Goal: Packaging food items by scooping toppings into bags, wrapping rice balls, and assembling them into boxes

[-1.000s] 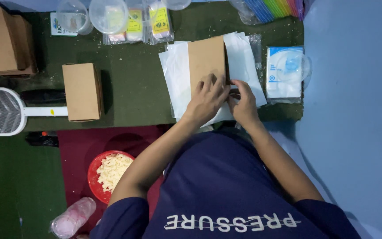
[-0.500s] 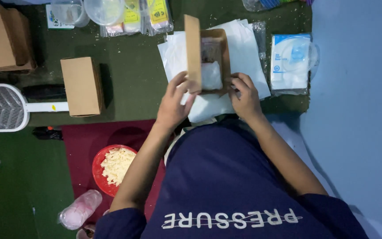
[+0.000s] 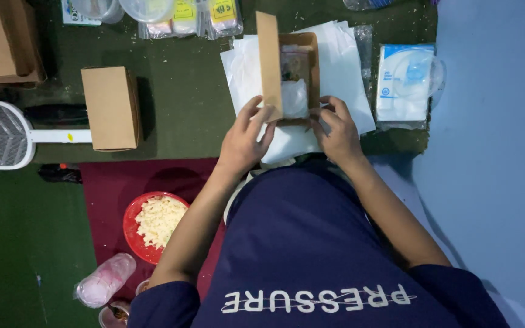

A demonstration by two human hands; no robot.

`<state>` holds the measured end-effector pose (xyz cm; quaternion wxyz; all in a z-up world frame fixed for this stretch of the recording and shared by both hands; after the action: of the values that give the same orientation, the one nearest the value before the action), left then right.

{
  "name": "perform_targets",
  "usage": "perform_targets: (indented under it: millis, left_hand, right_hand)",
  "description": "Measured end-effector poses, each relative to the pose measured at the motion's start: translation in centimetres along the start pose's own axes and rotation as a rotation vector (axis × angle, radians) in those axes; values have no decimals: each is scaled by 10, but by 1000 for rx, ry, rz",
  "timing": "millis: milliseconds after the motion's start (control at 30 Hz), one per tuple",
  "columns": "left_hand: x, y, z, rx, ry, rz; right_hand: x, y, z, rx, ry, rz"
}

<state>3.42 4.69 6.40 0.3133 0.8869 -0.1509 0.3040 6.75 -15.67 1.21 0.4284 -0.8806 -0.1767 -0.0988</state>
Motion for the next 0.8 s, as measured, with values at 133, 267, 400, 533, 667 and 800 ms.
perform_targets:
  millis: [133, 267, 400, 533, 667, 800]
  left_hand:
    - [14, 28, 7, 4, -68, 184]
    - [23, 52, 36, 112, -203, 374]
    - [19, 65, 60, 259, -244, 464]
    - [-1, 61, 92, 337, -338, 485]
    - [5, 45, 100, 239, -346, 325]
    - [-1, 21, 107, 71, -457, 213]
  right_hand:
    - [-2, 4, -1, 91, -1, 60]
    - [0, 3, 1, 71, 17, 74]
    - [-5, 11, 2, 27, -16, 84]
    - [-6, 16, 6, 52, -16, 140]
    - [-4, 19, 6, 152, -9, 219]
    - [-5, 32, 8, 162, -11, 280]
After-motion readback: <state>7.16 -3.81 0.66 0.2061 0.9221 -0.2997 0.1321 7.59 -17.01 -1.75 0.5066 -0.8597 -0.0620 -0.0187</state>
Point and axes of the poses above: each hand's wrist, its own x-axis towards the middle knuckle, its own z-axis out of the palm, y = z × x, the point moved 9 cm from there along x, towards the middle knuckle, and after that the axes turned 4 degrees about y, right-handed, at the moved point
